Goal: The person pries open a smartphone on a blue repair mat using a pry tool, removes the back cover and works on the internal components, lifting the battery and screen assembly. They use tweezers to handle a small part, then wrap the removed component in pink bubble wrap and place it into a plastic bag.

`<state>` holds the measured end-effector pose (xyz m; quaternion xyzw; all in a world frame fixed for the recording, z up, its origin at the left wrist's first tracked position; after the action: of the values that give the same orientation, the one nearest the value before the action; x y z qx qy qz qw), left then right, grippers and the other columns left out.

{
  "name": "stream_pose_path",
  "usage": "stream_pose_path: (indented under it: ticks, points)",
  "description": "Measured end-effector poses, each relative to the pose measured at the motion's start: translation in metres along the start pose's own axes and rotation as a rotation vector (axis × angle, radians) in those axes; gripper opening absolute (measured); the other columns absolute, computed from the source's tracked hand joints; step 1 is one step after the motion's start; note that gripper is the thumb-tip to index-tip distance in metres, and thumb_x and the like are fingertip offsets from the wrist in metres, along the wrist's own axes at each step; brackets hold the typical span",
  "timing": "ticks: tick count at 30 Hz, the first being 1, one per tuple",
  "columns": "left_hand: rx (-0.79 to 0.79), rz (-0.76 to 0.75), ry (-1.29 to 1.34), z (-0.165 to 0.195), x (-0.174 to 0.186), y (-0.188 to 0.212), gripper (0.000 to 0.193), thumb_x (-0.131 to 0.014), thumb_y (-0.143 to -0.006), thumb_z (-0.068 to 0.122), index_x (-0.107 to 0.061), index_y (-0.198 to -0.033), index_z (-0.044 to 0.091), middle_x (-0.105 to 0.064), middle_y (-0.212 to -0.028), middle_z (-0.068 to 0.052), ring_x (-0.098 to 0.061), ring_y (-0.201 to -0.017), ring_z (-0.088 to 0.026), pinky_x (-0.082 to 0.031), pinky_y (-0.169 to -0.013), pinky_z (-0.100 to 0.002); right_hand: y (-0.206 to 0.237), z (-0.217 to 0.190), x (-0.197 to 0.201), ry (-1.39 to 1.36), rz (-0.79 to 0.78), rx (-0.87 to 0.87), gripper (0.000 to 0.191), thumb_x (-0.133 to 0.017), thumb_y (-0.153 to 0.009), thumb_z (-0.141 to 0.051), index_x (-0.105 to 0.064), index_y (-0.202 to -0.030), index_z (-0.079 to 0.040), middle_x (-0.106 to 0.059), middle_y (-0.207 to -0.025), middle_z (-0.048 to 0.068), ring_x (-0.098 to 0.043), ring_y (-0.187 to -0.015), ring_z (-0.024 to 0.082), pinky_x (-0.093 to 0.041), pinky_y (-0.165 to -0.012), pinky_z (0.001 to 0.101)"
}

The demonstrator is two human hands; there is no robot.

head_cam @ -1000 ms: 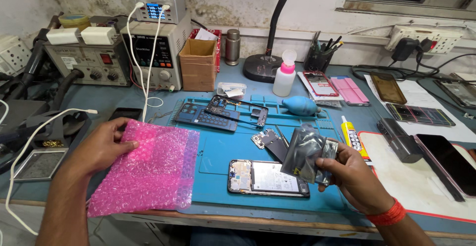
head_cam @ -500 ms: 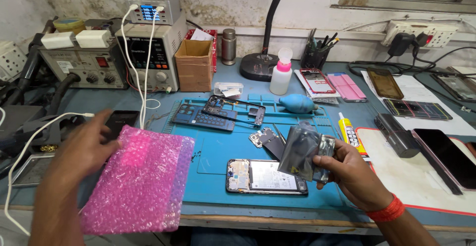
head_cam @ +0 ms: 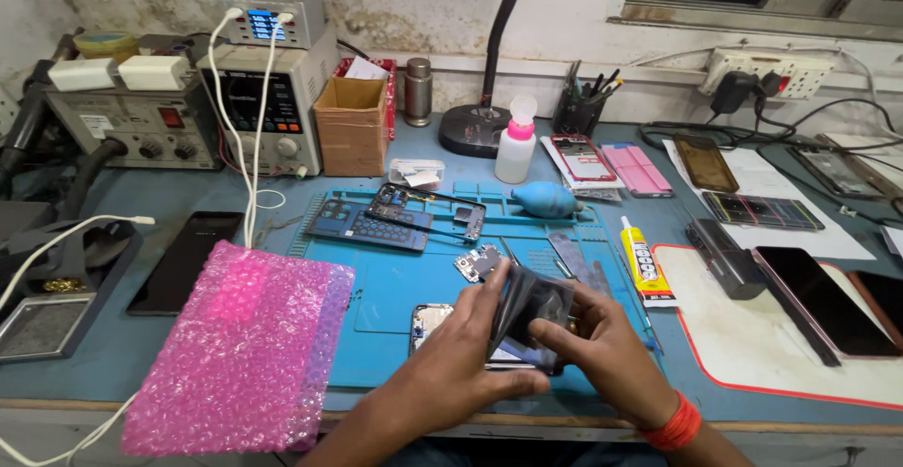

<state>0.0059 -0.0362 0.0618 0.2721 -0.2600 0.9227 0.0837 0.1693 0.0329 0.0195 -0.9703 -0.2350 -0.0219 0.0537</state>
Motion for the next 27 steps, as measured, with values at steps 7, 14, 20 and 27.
stream_pose_path:
  ticks: [7, 14, 20, 27]
  points:
    - [0.335, 0.178, 0.55, -0.038, 0.005, -0.02, 0.06, -0.069, -0.092, 0.02, -0.048, -0.147, 0.004, -0.071, -0.116, -0.018, -0.071, -0.099, -0.023, -0.062, -0.083, -0.037, 0.002, -0.006, 0.014, -0.052, 0.1, 0.021, 0.037, -0.073, -0.088, -0.019, -0.071, -0.121, 0.0, -0.078, -0.091, 0.008, -0.071, -0.074, 0.013, -0.061, -0.061, 0.0305]
    - [0.269, 0.266, 0.854, -0.043, 0.036, -0.034, 0.058, -0.068, -0.091, 0.004, -0.044, -0.144, 0.011, -0.074, -0.111, -0.019, -0.073, -0.092, -0.014, -0.062, -0.08, -0.028, -0.001, -0.027, 0.034, -0.156, 0.162, 0.028, 0.046, -0.071, -0.089, -0.018, -0.062, -0.131, 0.0, -0.076, -0.097, 0.008, -0.069, -0.078, 0.012, -0.061, -0.06, 0.0324]
    - [0.207, 0.305, 0.492, -0.032, 0.028, -0.037, 0.059, -0.054, -0.102, 0.019, -0.04, -0.159, 0.014, -0.066, -0.12, -0.016, -0.066, -0.104, -0.018, -0.056, -0.089, -0.03, 0.002, -0.026, 0.03, -0.102, 0.191, 0.028, 0.053, -0.071, -0.088, -0.017, -0.059, -0.138, -0.005, -0.077, -0.095, 0.009, -0.068, -0.075, 0.012, -0.058, -0.057, 0.0299]
    - [0.172, 0.256, 0.254, -0.029, 0.025, -0.033, 0.069, -0.07, -0.09, 0.025, -0.038, -0.149, 0.01, -0.066, -0.114, -0.012, -0.066, -0.104, -0.019, -0.053, -0.093, -0.032, 0.004, -0.026, 0.038, -0.03, 0.18, 0.09, 0.035, -0.073, -0.091, -0.015, -0.07, -0.119, 0.006, -0.078, -0.09, 0.012, -0.071, -0.071, 0.016, -0.061, -0.059, 0.0324]
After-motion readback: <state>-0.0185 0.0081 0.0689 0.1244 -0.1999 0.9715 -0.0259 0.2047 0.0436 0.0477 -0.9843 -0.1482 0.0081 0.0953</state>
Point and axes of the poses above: each hand's wrist, its own y-axis away from the middle knuckle, its own x-axis out of the back of the hand, z = x × y, the point moved 7 cm from there along -y, towards the middle knuckle
